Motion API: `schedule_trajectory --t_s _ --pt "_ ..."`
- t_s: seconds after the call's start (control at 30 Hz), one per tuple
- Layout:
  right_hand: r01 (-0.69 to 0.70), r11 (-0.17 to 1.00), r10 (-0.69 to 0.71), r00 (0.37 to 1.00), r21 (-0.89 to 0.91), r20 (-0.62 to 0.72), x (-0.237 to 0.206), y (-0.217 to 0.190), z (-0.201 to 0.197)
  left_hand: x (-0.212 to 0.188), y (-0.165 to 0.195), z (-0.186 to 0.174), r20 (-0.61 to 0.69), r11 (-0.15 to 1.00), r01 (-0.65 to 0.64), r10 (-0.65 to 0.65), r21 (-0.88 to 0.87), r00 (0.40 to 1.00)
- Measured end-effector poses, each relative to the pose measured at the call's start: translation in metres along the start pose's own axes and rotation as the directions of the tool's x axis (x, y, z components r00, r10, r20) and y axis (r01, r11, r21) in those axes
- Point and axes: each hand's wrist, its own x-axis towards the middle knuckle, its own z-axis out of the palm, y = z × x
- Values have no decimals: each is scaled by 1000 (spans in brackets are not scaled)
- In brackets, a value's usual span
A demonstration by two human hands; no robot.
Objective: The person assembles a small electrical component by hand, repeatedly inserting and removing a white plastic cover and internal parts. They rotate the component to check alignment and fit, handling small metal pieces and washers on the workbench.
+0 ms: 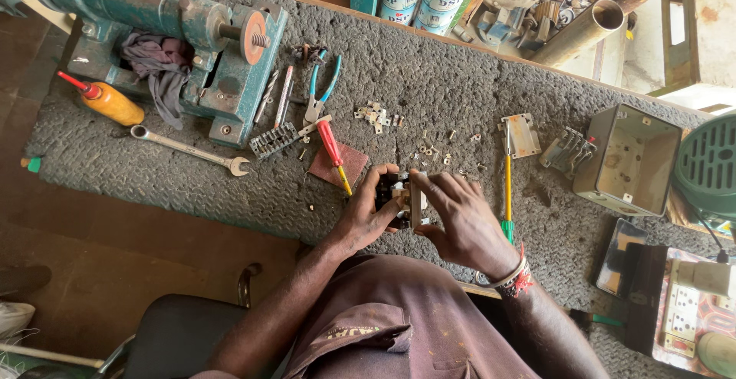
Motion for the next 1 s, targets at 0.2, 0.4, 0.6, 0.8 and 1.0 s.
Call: schedule_trajectory --t_s 0.2,0.4,0.6,0.8,1.0 --pt "131 971 -116 989 198 -87 -2 -2 -19 -4 0 -3 140 947 -60 110 -315 984" --pt "142 913 -75 980 382 -185 -4 -10 -28 -9 12 -15 203 891 -134 242 -435 949" --pt "167 906 -84 972 389 -222 -4 -9 -27 -15 22 -18 198 894 -70 173 -443 965" --pt "85 956 -18 972 280 -233 0 -25 -27 -9 17 -14 176 919 -225 292 -325 940" --pt "72 996 -62 984 52 -165 4 -22 -37 -9 12 -14 98 974 -225 227 -27 969"
